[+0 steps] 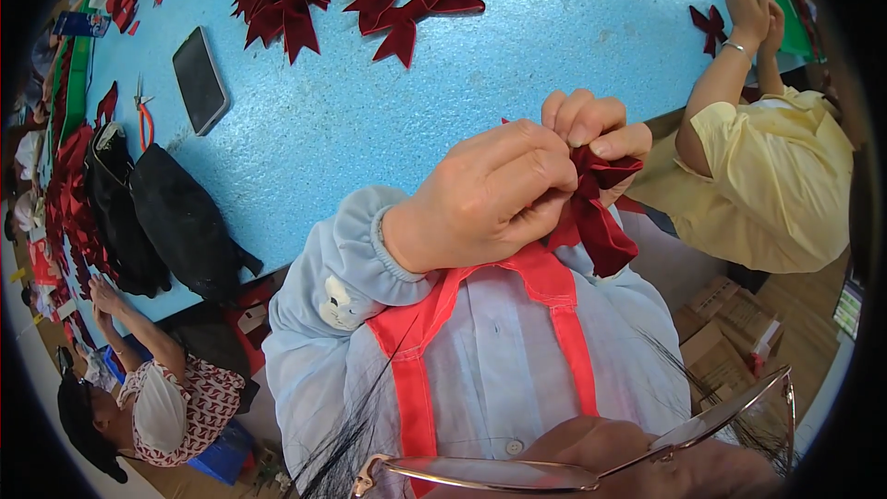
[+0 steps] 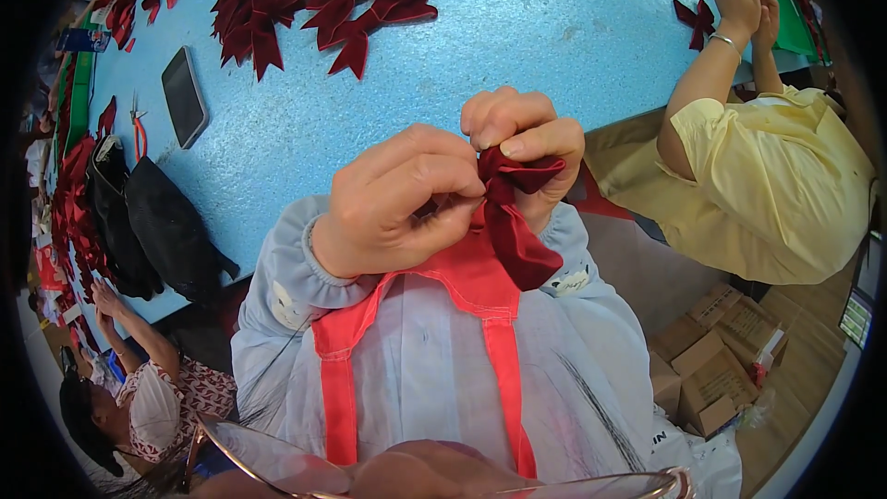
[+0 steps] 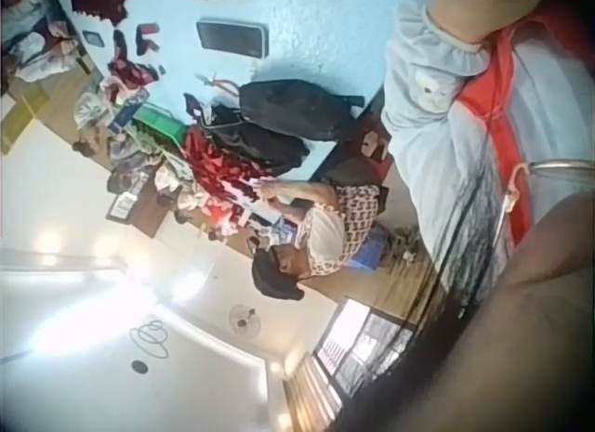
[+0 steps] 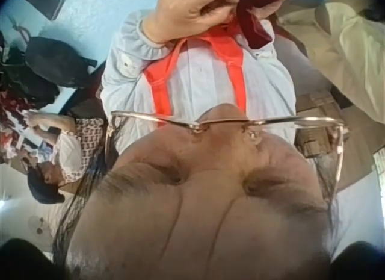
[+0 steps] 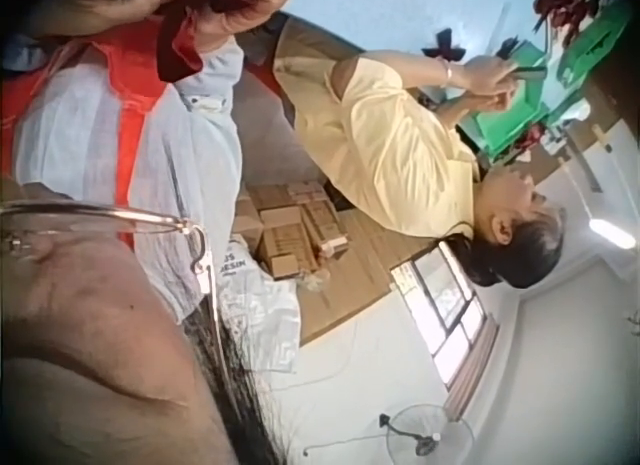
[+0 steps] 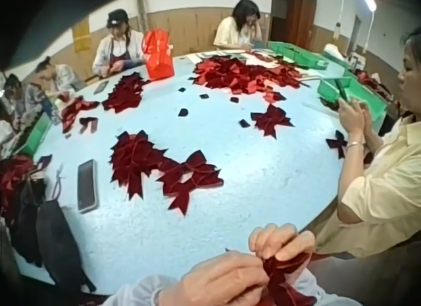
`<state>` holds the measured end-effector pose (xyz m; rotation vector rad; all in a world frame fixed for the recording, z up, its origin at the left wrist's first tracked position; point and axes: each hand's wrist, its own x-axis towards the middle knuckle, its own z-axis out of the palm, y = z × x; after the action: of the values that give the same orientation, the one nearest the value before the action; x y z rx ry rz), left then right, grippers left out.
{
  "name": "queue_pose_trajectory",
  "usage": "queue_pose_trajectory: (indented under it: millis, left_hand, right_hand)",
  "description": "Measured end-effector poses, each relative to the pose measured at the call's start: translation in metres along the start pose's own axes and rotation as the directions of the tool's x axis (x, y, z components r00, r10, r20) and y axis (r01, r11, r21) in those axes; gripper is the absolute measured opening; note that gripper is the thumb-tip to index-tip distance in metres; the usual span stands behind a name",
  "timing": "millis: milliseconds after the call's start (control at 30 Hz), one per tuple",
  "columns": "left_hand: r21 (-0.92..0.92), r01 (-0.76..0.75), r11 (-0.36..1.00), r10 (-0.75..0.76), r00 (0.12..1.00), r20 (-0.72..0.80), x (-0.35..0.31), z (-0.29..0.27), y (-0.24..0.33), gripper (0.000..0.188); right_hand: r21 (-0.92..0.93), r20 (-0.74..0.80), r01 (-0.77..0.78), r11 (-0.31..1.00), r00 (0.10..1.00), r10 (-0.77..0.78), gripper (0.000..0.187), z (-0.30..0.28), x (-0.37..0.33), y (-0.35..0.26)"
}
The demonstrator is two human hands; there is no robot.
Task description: Assemble red ribbon bows by hand at a factory workbench.
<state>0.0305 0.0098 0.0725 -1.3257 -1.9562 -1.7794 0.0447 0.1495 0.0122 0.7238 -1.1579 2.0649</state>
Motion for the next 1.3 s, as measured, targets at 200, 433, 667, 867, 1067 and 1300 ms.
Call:
queue_pose_trajectory:
  millis: [200, 433, 667, 867, 1067, 1300]
  left_hand:
    - [0.011, -0.064, 0.998, 0.064, 0.997, 0.041, -0.006, 0.001, -0.004, 0.028]
    - [-0.04, 0.101, 0.994, -0.105, 0.985, -0.135, -0.012, 0.002, -0.005, 0.029]
    - [-0.136, 0.201, 0.97, -0.211, 0.975, -0.065, -0.018, -0.001, 0.004, 0.03]
    - [-0.085, 0.115, 0.99, -0.12, 0.991, -0.056, -0.016, 0.008, 0.001, 0.032]
    - [0.008, -0.032, 0.999, 0.032, 0.998, -0.049, -0.013, 0.007, -0.006, 0.036]
    - [0.021, -0.046, 0.999, 0.047, 0.998, -0.05, -0.016, 0.007, -0.007, 0.036]
  right_hand:
    - [-0.008, 0.027, 0.027, 1.0, 0.999, -0.027, 0.023, -0.005, 0.0, 0.002]
    - [-0.047, -0.028, -0.004, 0.999, 1.0, 0.003, 0.01, -0.013, 0.001, 0.004]
    - [0.148, -0.023, -0.065, 0.987, 0.997, 0.07, 0.01, -0.026, 0.001, 0.002]
    - [0.285, 0.017, -0.123, 0.951, 0.992, 0.123, 0.008, -0.026, -0.001, 0.004]
    - [0.229, -0.004, -0.065, 0.971, 0.998, 0.068, 0.011, -0.019, -0.004, 0.008]
    - [0.012, 0.034, -0.001, 1.0, 0.999, 0.0, 0.007, -0.013, 0.002, 0.001]
